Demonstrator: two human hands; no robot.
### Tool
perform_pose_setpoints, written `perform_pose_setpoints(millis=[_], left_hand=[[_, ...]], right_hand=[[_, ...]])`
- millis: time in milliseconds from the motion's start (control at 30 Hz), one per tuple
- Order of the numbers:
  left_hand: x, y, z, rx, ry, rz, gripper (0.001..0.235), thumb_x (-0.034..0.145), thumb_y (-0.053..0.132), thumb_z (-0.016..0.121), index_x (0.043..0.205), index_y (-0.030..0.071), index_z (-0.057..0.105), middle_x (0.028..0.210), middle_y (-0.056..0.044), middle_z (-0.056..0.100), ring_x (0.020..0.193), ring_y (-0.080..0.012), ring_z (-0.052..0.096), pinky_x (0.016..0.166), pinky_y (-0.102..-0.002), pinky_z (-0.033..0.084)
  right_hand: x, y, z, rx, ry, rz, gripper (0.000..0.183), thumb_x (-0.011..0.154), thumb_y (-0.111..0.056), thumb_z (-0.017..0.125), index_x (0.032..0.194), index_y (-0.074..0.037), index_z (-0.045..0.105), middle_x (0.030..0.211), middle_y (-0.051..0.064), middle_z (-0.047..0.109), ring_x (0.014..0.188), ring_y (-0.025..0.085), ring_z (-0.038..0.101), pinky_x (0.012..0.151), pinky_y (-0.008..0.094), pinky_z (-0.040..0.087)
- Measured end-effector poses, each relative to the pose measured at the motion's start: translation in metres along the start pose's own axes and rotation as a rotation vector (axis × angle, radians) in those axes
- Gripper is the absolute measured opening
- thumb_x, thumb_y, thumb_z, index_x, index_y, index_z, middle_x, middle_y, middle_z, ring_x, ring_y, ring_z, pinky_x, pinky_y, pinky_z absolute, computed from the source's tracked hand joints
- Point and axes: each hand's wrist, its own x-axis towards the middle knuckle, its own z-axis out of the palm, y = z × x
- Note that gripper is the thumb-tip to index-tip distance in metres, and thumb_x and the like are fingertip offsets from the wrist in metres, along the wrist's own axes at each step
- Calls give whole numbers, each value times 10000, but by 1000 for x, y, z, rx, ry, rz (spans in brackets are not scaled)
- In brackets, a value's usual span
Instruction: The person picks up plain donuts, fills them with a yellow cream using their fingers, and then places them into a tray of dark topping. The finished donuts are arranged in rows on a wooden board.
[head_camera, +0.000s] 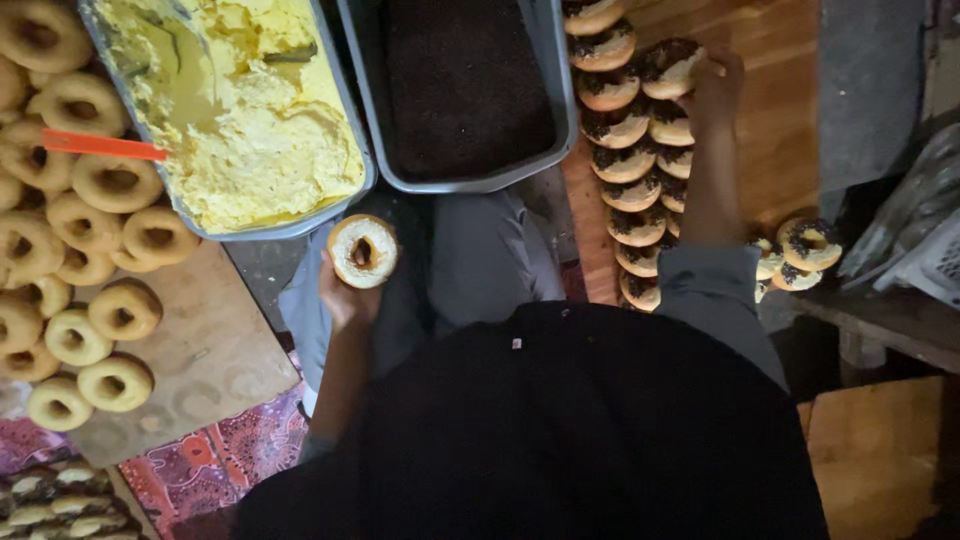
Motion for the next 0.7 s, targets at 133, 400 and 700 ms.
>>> perform_pose_setpoints(millis=[133,400,700], left_hand=[[-6,9,25,51,-32,-1,709,1058,569,344,1480,16,482,1451,-200,574,1362,-400,554,1147,-638,433],[-13,6,40,71,-155,-232,696,1044,559,327,1441,13,494,1329,-212,633,1190,-388,651,955,-631,569],[-7,-5,51,102,-276,-404,470,1062,488,488,1371,133,467,1395,-180,546,1248,-394,599,921,-687,557]], right_hand=[[-22,-5,3,-218,52,-128,298,987,-211,622,1274,-153,566,1188,52,648,987,182,591,770,334,511],[-169,-86,76,-185,-311,-529,367,949,-268,678,1286,-131,627,1285,41,672,1191,186,595,997,347,479],[-309,-10,204,-168,-1623,129,385,1002,-253,648,1312,-28,678,1235,78,722,1134,191,659,1042,331,493]])
